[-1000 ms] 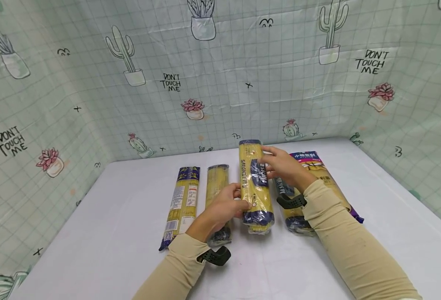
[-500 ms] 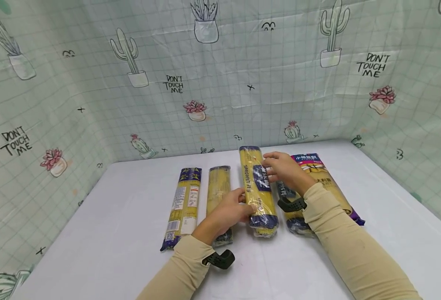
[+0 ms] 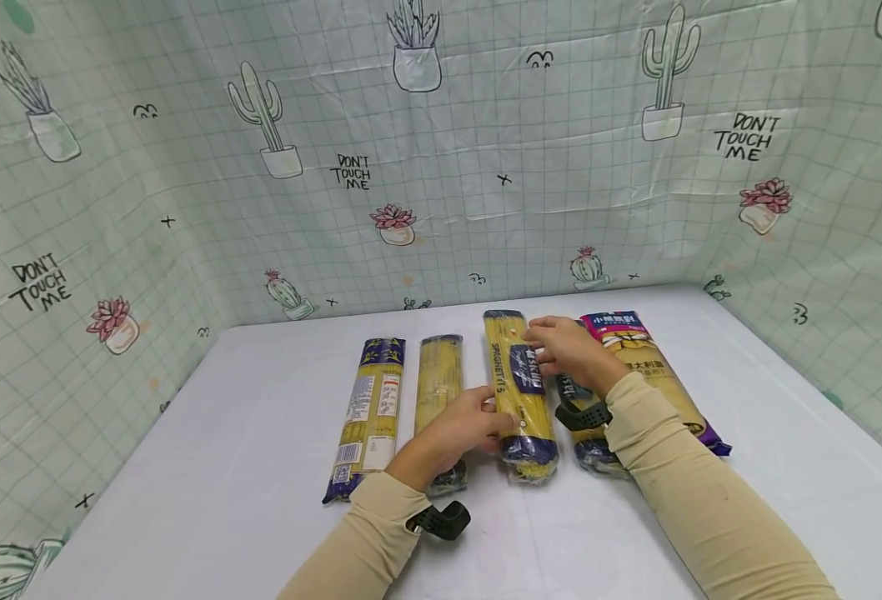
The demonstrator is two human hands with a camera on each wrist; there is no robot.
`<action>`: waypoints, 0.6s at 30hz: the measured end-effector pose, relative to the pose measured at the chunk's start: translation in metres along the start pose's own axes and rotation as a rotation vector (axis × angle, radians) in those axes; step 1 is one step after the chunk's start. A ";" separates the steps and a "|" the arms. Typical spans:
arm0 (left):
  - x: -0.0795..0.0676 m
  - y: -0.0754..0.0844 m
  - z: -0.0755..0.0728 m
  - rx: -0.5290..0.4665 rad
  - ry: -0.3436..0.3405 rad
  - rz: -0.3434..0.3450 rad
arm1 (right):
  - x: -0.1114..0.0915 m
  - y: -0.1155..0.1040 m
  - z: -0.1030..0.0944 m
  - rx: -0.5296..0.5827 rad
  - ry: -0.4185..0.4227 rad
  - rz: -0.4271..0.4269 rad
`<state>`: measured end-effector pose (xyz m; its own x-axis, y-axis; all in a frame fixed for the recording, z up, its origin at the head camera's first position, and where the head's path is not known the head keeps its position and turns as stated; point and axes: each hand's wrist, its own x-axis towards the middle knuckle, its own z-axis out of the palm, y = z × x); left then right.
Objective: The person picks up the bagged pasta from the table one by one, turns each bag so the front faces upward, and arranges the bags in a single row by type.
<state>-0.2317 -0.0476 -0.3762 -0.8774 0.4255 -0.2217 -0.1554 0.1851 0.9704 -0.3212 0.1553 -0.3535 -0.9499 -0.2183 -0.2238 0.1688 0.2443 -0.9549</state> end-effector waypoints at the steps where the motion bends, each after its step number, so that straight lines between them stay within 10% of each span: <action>1: 0.000 0.000 0.000 -0.001 -0.005 0.000 | 0.000 0.000 0.000 -0.001 -0.002 0.005; 18: -0.003 0.002 -0.007 -0.007 -0.056 -0.016 | 0.001 0.006 0.001 -0.067 -0.050 0.010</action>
<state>-0.2322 -0.0547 -0.3730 -0.8481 0.4714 -0.2420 -0.1724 0.1863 0.9672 -0.3208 0.1553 -0.3594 -0.9337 -0.2618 -0.2443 0.1587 0.3089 -0.9377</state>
